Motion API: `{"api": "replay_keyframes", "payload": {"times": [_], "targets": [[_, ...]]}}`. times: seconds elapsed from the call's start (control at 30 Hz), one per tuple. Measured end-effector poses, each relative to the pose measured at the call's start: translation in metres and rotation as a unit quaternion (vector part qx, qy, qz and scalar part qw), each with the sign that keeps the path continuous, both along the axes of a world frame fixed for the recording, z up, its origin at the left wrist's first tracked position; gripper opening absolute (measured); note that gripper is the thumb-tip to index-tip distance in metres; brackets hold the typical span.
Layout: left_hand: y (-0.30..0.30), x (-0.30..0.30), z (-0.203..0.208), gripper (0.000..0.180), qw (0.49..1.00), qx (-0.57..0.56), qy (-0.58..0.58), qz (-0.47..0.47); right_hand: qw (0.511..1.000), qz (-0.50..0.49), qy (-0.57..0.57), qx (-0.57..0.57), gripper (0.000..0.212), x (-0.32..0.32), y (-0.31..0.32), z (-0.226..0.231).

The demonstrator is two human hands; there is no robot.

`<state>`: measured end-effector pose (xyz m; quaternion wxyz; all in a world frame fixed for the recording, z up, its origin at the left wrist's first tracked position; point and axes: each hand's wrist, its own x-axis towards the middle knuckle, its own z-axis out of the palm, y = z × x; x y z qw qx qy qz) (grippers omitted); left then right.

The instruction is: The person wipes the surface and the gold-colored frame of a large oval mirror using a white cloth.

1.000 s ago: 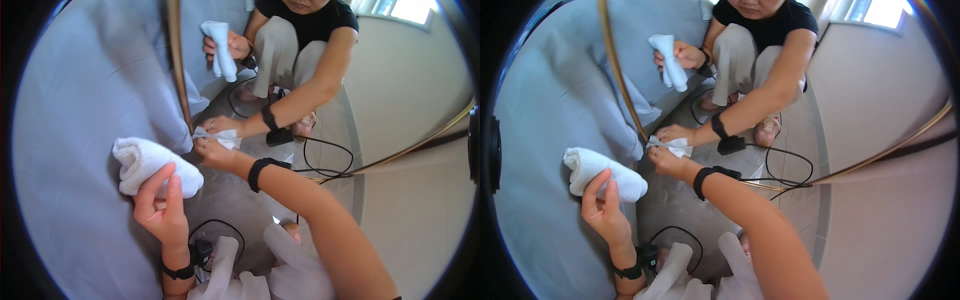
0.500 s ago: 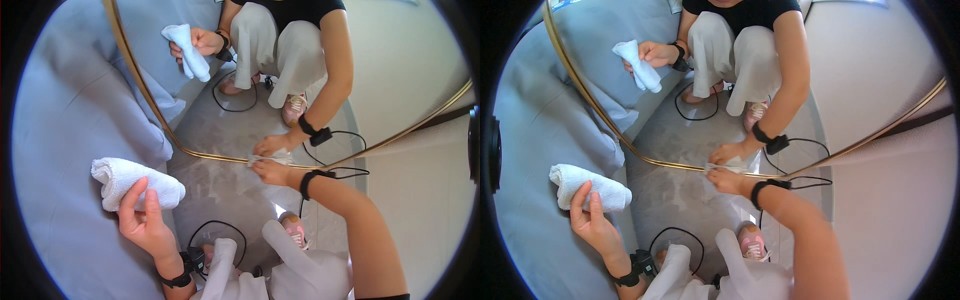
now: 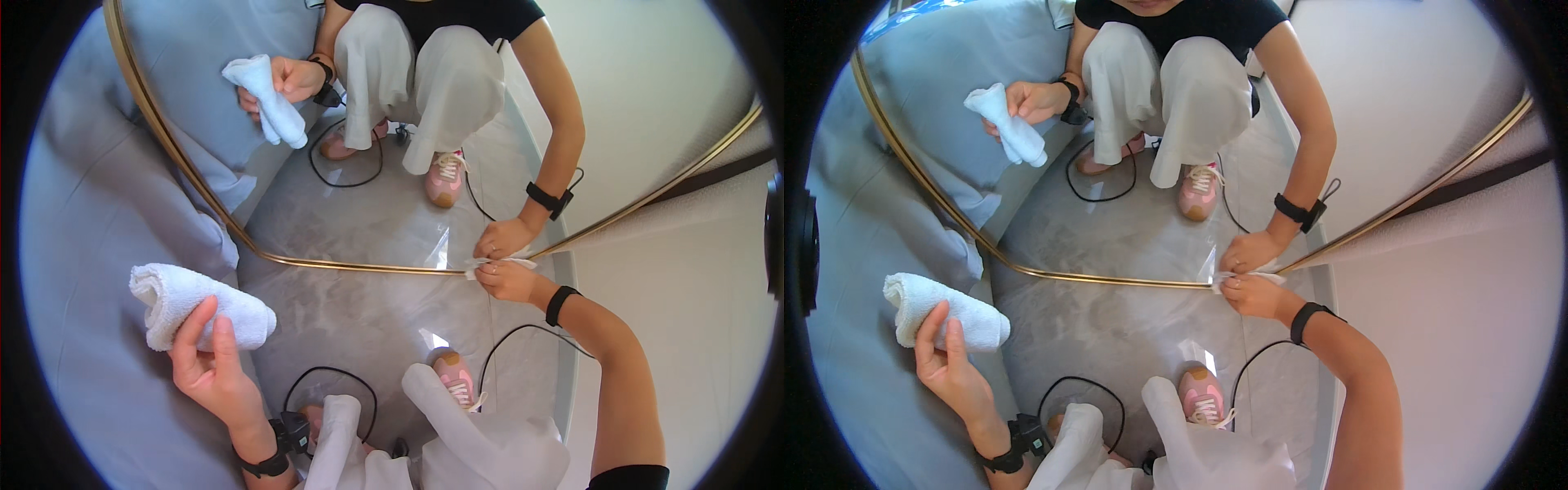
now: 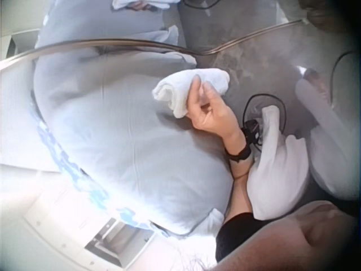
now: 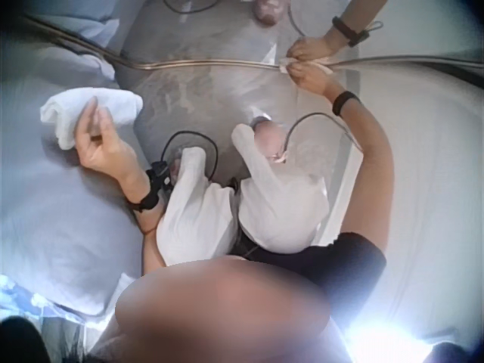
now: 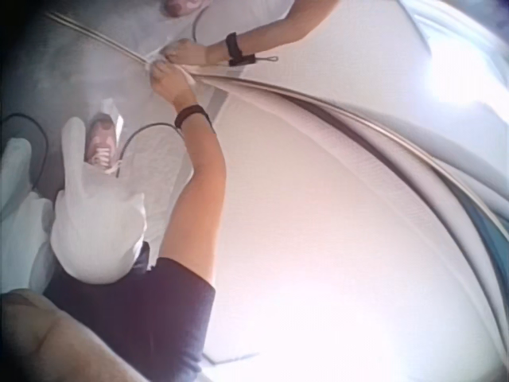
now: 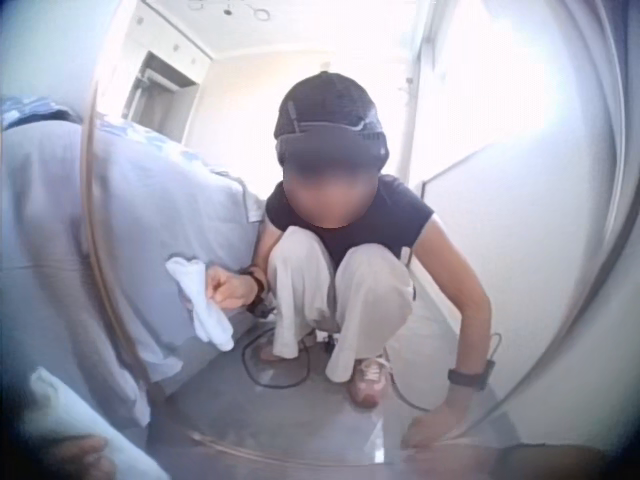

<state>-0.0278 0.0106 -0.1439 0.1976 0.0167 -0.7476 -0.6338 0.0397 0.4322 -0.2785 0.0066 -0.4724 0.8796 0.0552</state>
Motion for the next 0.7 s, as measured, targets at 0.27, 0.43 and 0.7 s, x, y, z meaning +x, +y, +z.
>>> {"api": "replay_keyframes", "payload": {"times": [0.27, 0.43, 0.7], "targets": [[0.002, 0.003, -0.004, 0.021, 0.999, -0.041, 0.019, 0.008, 0.946, -0.015, 0.181, -0.268, 0.032, -0.106, -0.158, 0.051], [-0.003, 0.008, -0.005, 0.020, 0.997, -0.063, 0.018, 0.038, 0.799, -0.078, 0.458, -0.382, 0.033, -0.153, -0.168, 0.153], [-0.002, 0.003, -0.003, 0.020, 0.997, -0.080, 0.017, 0.012, 0.859, -0.096, 0.325, -0.384, 0.041, -0.151, -0.208, 0.123]]}}
